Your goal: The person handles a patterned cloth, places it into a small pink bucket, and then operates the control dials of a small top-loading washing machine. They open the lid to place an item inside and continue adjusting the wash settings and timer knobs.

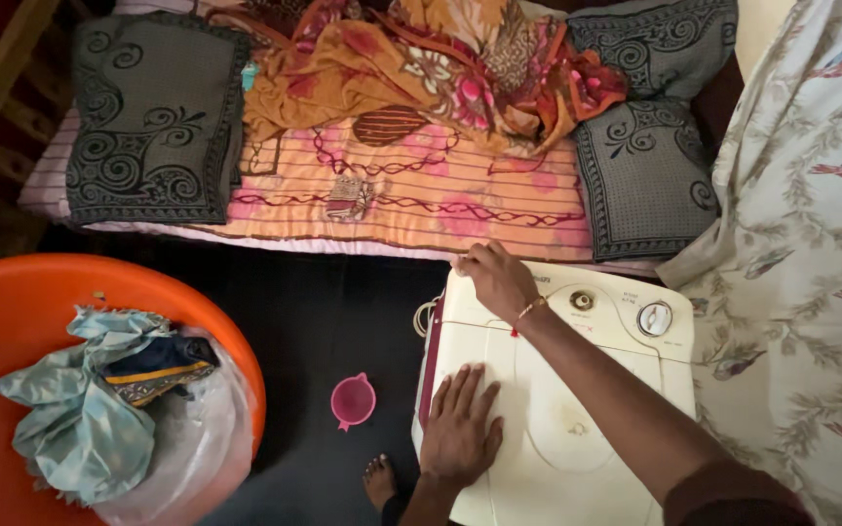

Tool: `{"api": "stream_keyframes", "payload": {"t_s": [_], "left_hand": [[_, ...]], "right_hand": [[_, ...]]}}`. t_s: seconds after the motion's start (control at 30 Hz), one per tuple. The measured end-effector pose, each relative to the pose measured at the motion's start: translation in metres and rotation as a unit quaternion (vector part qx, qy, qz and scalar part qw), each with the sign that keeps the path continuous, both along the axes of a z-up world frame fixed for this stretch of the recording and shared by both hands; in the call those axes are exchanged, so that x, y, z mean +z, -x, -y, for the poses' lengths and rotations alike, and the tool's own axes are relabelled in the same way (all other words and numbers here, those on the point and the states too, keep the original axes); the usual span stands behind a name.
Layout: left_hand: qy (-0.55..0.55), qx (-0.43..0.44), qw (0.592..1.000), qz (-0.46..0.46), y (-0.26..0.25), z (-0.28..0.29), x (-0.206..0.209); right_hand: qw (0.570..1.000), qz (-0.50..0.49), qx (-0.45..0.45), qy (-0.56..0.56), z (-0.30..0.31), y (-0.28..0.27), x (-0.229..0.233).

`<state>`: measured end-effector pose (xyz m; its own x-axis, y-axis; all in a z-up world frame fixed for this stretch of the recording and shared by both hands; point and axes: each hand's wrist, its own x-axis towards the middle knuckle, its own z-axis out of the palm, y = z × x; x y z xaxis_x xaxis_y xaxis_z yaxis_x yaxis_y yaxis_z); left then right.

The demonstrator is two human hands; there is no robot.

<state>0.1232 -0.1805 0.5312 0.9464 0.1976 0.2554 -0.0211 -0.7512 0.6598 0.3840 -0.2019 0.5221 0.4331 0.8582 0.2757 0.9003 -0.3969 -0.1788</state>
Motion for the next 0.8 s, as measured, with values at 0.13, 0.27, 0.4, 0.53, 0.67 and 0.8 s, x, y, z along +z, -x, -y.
{"api": "stream_keyframes", "payload": {"t_s": [0.13,0.27,0.4,0.53,0.67,0.8], "left_hand": [[0.012,-0.004,1.000,-0.007,-0.001,-0.001,0.003],[0.029,-0.018,0.998,-0.061,-0.002,-0.001,0.004],[0.014,-0.021,0.997,-0.070,-0.004,0.000,0.005],[0.025,-0.014,0.999,-0.045,-0.001,0.000,0.003],[0.024,-0.003,1.000,0.007,0.004,0.003,-0.001],[0.033,-0.012,0.999,-0.022,0.001,0.001,-0.003]], "right_hand": [[0.990,-0.033,-0.011,0.134,0.022,0.047,0.018],[0.996,-0.064,0.032,0.047,0.045,0.085,0.034],[0.944,-0.242,-0.105,0.199,0.018,0.063,0.040],[0.996,0.073,0.053,0.007,-0.014,0.020,0.031],[0.989,0.065,0.054,0.119,-0.045,0.009,0.013],[0.940,0.033,0.122,0.318,-0.054,0.056,-0.011]]}}
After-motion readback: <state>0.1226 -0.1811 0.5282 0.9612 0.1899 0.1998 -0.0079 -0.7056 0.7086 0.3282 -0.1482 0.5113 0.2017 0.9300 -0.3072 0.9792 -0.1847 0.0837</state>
